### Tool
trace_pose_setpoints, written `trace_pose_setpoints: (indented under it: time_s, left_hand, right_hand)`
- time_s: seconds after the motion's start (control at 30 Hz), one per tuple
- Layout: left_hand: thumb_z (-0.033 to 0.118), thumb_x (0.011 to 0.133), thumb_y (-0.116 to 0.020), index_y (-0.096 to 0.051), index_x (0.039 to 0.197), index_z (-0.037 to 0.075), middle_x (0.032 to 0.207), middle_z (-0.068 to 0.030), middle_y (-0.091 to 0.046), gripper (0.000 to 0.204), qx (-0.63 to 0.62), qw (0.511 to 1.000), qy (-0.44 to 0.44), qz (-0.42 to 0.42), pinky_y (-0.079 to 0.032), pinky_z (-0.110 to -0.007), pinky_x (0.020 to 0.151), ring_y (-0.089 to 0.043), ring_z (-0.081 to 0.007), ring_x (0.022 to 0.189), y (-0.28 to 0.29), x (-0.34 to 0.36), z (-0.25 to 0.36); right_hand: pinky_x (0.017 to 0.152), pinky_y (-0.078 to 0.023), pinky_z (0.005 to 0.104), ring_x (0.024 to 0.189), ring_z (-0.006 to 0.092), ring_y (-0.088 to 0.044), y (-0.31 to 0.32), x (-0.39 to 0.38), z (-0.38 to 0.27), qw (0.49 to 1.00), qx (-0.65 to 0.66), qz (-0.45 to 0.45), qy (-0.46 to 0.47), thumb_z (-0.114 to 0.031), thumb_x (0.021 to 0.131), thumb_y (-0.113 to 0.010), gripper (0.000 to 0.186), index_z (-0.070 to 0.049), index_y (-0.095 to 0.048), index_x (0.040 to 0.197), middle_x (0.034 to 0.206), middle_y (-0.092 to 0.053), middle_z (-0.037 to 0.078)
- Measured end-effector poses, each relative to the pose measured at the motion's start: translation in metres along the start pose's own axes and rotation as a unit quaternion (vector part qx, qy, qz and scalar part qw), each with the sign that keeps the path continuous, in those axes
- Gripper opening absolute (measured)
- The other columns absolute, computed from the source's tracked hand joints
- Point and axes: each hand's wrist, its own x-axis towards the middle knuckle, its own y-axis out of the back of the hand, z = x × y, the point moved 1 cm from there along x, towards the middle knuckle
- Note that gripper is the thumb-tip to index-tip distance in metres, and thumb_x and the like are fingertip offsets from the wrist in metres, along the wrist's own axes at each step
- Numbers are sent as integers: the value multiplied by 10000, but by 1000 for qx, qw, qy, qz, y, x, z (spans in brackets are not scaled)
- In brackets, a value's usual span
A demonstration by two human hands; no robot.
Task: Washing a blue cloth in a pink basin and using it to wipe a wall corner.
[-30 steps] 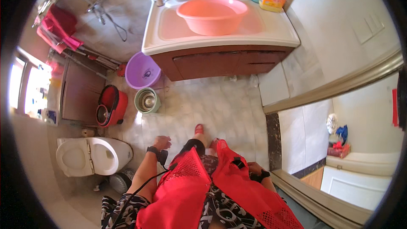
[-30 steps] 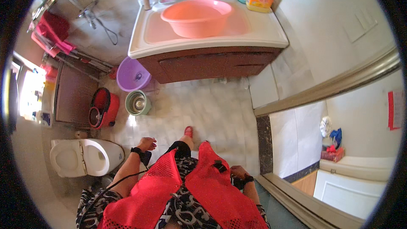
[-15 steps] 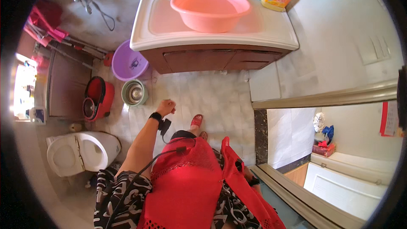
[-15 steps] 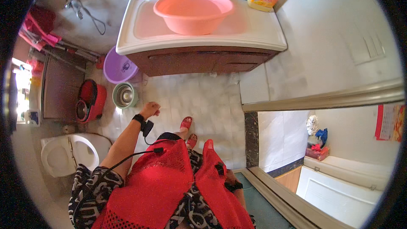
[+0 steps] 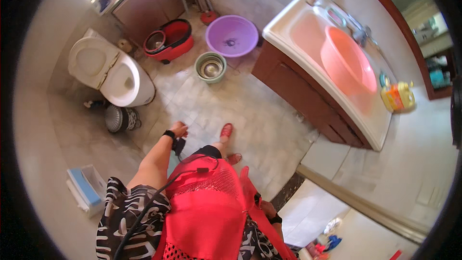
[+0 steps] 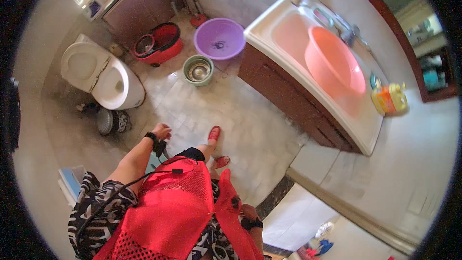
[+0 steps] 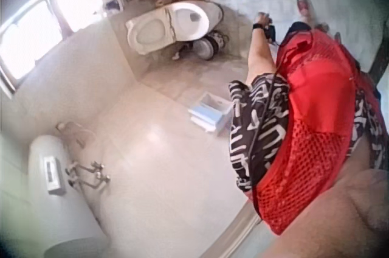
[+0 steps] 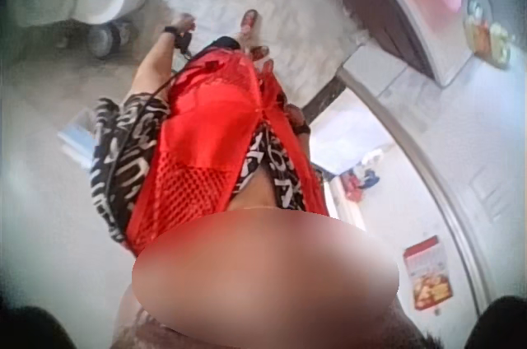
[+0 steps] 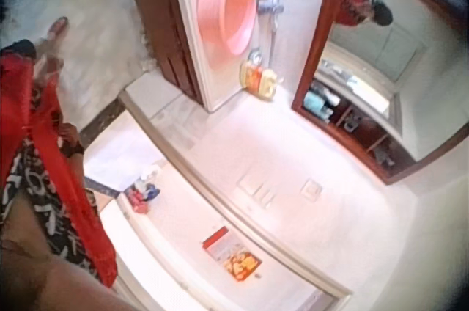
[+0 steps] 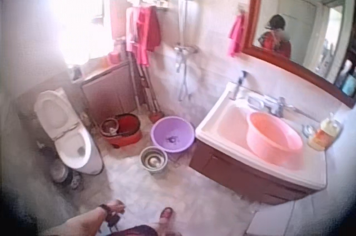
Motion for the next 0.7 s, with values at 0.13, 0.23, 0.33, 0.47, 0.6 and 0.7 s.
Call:
trace_pose_setpoints:
  time_s: [0.13,0.23,0.33,0.47,0.6,0.7]
  left_hand:
    - [61,837,-533,-618,927,-64,708,-152,-656,176,-156,979,72,108,-526,-320,474,-648,-211,569,49,-28,-70]
    - [70,824,-544,-616,908,-67,716,-156,-655,177,-206,971,78,94,-530,-319,491,-637,-220,559,60,-40,-86]
    - [122,846,-576,-602,1007,-74,770,-165,-662,255,-207,974,79,35,-537,-346,539,-659,-232,620,76,-35,-81]
    - [186,880,-612,-596,960,-5,740,-88,-652,207,-255,966,51,9,-488,-287,505,-648,-181,621,131,-5,-81]
    - [168,877,-567,-600,967,-11,723,-108,-646,204,-301,950,15,86,-468,-274,477,-642,-192,577,204,18,-73]
    - [167,879,-565,-602,941,3,721,-97,-647,180,-299,945,29,125,-457,-265,463,-641,-177,571,259,29,-68]
  right_hand:
    - [635,-495,294,768,161,-644,17,14,-122,973,38,19,-226,-335,895,-586,267,-86,-635,978,903,-674,63]
    - [623,-487,294,760,159,-642,30,47,-160,968,-8,29,-251,-334,890,-597,263,-79,-632,942,872,-673,60]
    - [622,-490,292,755,152,-639,40,93,-186,965,-27,19,-260,-341,879,-621,288,-65,-622,961,881,-668,61]
    - [596,-483,254,739,134,-634,18,165,-260,968,-70,2,-242,-332,861,-650,299,-61,-609,982,872,-652,53]
    - [608,-480,244,749,122,-633,-29,237,-333,967,-105,-30,-229,-346,848,-663,316,-65,-606,983,863,-645,42]
    - [632,-485,248,760,122,-632,-67,280,-381,967,-117,-46,-220,-346,845,-665,320,-70,-607,997,858,-647,31]
